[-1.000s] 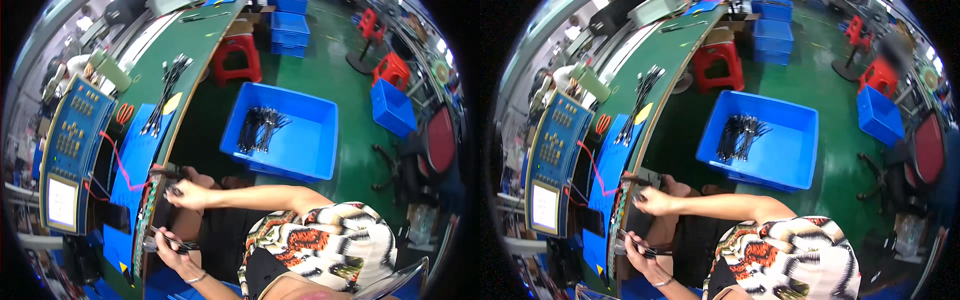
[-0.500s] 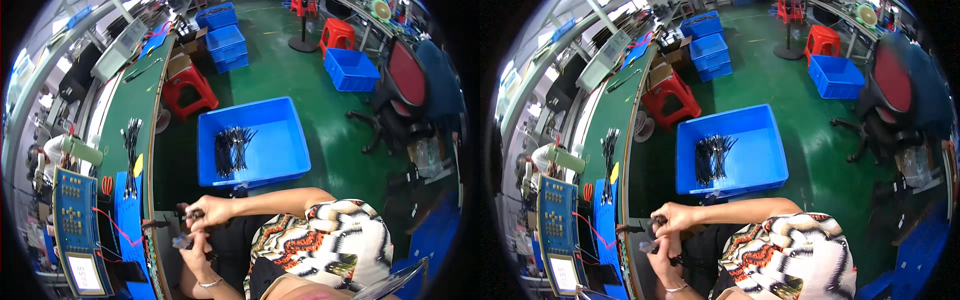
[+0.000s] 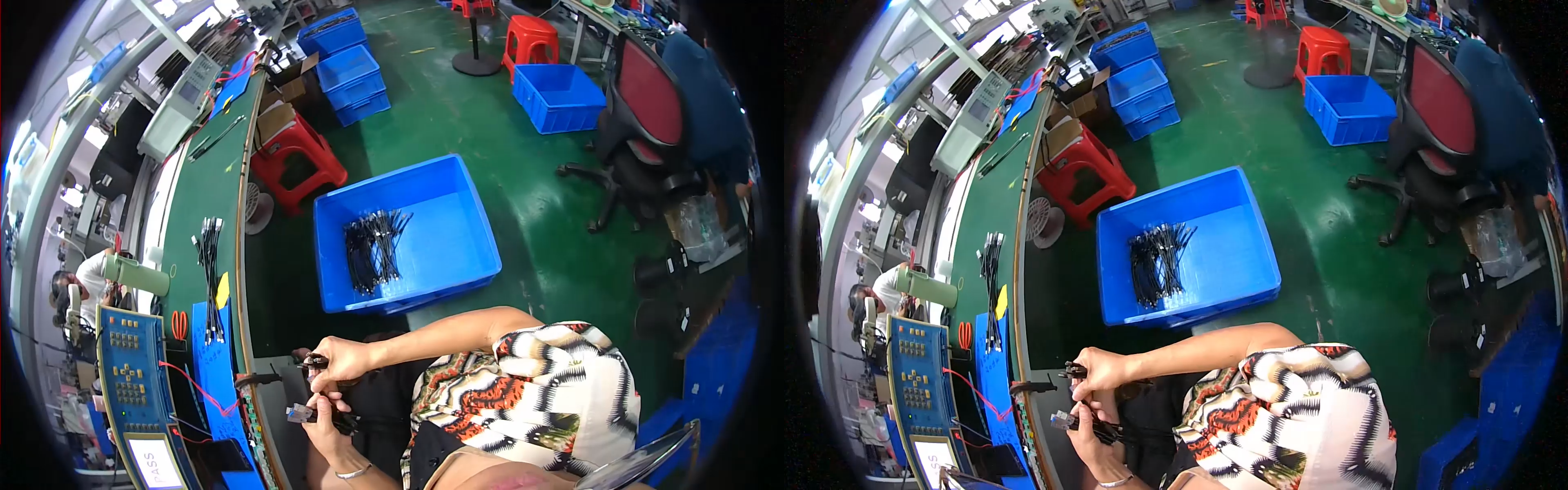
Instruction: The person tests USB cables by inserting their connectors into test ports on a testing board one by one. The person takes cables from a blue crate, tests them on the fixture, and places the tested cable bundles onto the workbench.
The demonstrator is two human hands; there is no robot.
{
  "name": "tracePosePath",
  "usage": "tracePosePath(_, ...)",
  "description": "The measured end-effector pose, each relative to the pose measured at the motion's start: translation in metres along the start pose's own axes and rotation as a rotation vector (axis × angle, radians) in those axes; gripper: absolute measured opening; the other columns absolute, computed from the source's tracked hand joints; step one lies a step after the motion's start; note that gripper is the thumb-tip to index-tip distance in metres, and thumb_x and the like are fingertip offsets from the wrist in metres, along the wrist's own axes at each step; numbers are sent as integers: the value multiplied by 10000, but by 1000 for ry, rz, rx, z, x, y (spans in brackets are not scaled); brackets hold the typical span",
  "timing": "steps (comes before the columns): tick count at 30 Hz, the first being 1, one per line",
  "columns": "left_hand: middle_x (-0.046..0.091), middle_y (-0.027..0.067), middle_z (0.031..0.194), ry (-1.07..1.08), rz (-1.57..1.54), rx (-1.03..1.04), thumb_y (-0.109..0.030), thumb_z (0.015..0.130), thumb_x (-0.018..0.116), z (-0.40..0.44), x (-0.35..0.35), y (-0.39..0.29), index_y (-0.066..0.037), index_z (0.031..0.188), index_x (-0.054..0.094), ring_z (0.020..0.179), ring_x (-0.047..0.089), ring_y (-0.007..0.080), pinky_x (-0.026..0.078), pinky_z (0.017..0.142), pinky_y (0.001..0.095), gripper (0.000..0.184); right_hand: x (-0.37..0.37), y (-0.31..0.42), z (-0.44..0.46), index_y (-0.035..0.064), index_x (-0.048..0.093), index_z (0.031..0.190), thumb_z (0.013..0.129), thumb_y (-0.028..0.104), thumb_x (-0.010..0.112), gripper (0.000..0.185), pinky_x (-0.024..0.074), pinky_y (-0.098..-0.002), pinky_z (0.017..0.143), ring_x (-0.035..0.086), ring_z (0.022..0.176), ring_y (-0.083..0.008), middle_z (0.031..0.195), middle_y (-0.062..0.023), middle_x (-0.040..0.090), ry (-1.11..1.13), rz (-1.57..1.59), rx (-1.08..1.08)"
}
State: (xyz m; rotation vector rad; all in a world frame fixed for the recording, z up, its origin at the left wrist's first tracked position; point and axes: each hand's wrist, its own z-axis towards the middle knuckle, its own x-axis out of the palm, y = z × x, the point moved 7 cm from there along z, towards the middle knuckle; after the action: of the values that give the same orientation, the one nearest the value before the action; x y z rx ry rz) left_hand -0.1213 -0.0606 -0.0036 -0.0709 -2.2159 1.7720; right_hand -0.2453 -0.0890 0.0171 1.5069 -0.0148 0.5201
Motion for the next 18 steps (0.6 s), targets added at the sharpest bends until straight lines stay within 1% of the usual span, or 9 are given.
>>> tracePosePath(2, 568, 75, 709, -205, -51, 13, -156, 830, 544, -5, -7, -7, 20, 848, 537, 524, 491, 98, 405, 451, 203, 177, -5, 3, 3, -22, 552, 674, 679, 57, 661, 135, 449, -224, 518, 569, 560, -89, 614, -51, 594, -18, -108, -23)
tracePosePath(5, 575, 91, 738, -217, -88, 110, -134, 846, 512, 3, -28, -8, 40, 945, 532, 547, 507, 116, 403, 450, 203, 201, -12, 12, 13, -14, 584, 747, 670, 86, 668, 151, 439, -238, 575, 551, 629, -83, 655, -45, 598, -20, -340, -224)
tracePosePath(6, 569, 92, 730, -281, -86, 128, -125, 843, 514, -3, -38, -10, 50, 956, 531, 526, 503, 126, 392, 442, 206, 209, -12, 21, 13, -8, 578, 680, 611, 154, 688, 208, 438, -287, 538, 564, 572, -164, 618, -111, 588, -4, -325, -280)
tracePosePath(7, 577, 90, 726, -148, -223, 116, -111, 841, 513, -5, -25, -15, 70, 964, 536, 514, 485, 104, 354, 424, 180, 220, -9, 30, 12, -6, 583, 711, 627, 170, 677, 216, 446, -295, 553, 583, 594, -189, 637, -130, 590, 37, -426, -259)
tracePosePath(10, 546, 49, 637, -143, 166, 141, -106, 832, 513, -11, -18, -25, 63, 898, 597, 482, 445, 64, 330, 429, 182, 200, 20, 36, 21, 2, 585, 750, 685, 181, 662, 206, 453, -276, 545, 603, 610, -164, 633, -120, 593, 207, -606, -310)
tracePosePath(12, 606, 54, 723, -110, 210, 104, -128, 825, 528, -21, -14, -25, 15, 923, 608, 503, 485, 61, 361, 446, 179, 190, 37, 32, 20, 12, 585, 752, 732, 114, 643, 119, 422, -225, 460, 533, 523, -74, 596, -59, 580, 293, -478, -75)
tracePosePath(13, 617, 63, 746, -160, 116, 150, -123, 820, 536, -26, -14, -27, 4, 935, 607, 503, 485, 56, 366, 442, 179, 185, 42, 25, 22, 8, 586, 731, 736, 93, 640, 101, 417, -208, 442, 534, 521, -58, 575, -39, 577, 323, -385, -85)
tracePosePath(15, 615, 67, 744, -183, 20, 151, -122, 821, 540, -31, -24, -20, 4, 931, 602, 505, 486, 55, 371, 447, 178, 178, 52, 16, 26, -11, 583, 728, 735, 59, 633, 86, 442, -208, 472, 548, 540, -78, 601, -32, 581, 330, -361, -135)
tracePosePath(18, 613, 71, 756, -258, -82, 207, -138, 830, 532, -39, -39, -19, 6, 897, 593, 509, 485, 58, 372, 452, 179, 170, 63, -6, 30, -4, 577, 716, 742, 31, 609, 54, 414, -209, 506, 522, 568, -62, 642, -32, 589, 256, -273, 54)
